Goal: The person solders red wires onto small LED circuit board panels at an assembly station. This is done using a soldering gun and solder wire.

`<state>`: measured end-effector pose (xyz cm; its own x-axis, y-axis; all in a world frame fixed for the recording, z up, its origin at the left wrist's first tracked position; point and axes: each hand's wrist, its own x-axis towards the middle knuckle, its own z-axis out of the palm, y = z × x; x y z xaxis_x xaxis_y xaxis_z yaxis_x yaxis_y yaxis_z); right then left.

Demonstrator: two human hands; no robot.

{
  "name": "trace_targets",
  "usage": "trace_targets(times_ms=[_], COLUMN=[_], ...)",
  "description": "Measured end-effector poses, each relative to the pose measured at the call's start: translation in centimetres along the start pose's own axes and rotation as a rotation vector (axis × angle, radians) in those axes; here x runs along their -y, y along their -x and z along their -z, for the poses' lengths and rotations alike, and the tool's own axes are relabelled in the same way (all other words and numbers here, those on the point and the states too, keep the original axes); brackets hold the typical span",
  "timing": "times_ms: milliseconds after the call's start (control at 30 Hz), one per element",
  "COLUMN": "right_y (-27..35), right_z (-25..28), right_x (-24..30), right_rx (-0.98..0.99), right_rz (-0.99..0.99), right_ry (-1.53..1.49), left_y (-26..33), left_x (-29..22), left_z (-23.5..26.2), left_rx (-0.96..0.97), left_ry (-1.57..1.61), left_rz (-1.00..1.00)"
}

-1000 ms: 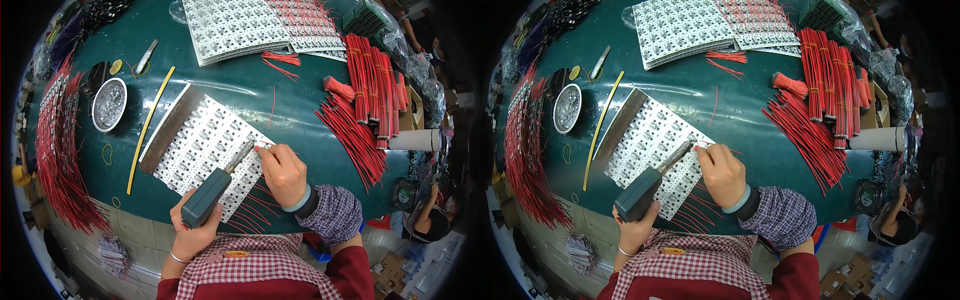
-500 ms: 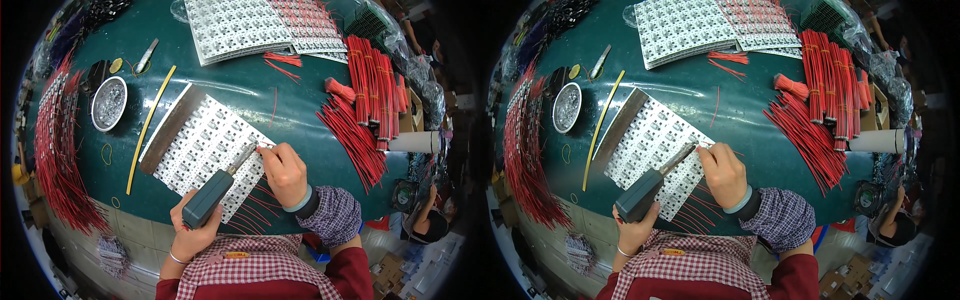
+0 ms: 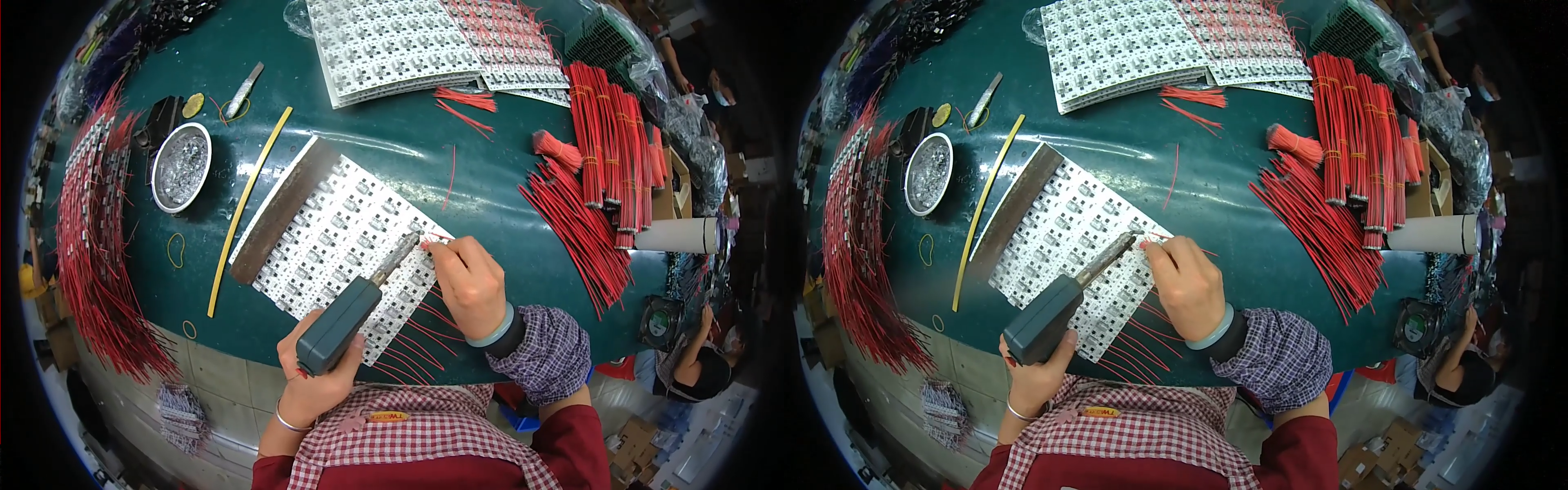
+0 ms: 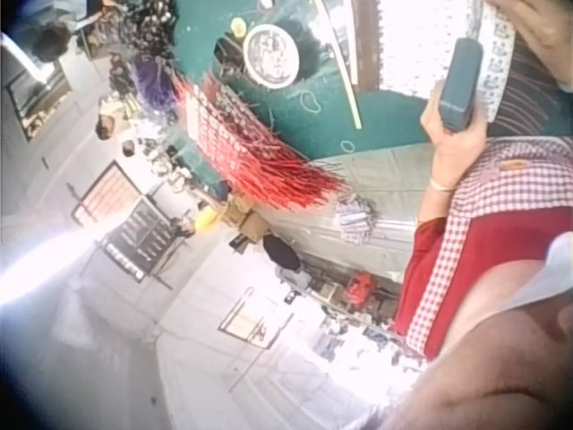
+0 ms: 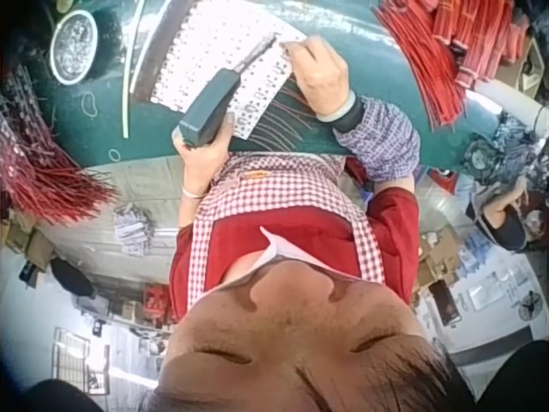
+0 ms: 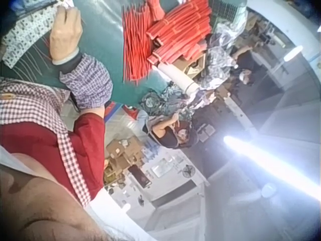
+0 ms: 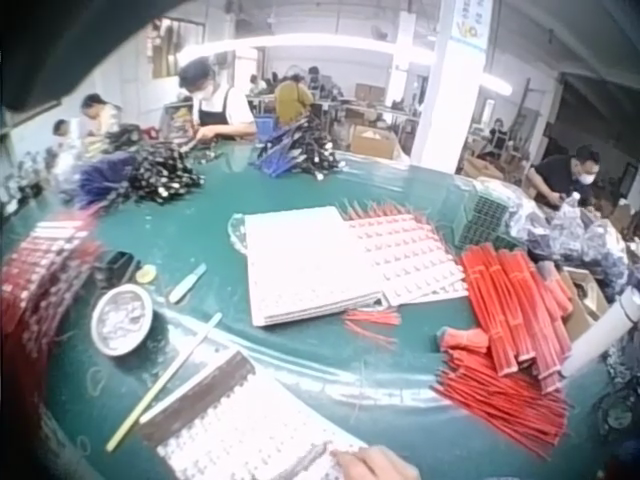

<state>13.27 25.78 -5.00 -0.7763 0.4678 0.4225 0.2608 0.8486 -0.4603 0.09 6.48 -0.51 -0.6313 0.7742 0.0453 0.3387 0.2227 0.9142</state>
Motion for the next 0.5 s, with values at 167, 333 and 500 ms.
trace_targets(times_ms=[167, 333, 500], right_y=[-0.24, -0.29, -0.3], right_z=[-0.08, -0.03, -0.17], right_x=[-0.06, 0.1, 0.03], right_rx=[-0.012, -0.015, -0.016], right_rz=[0.015, -0.024, -0.073], right_ry=[-0.01, -0.011, -0.062], left_y=[-0.14, -0.13, -0.03], left_x=[-0.01, 0.17, 0.15], left_z=[-0.09, -0.22, -0.33], left_rx=[-0.014, -0.006, 0.006], left_ry=[0.02, 0.06, 0.055], left_rz=[0.005, 0.034, 0.092])
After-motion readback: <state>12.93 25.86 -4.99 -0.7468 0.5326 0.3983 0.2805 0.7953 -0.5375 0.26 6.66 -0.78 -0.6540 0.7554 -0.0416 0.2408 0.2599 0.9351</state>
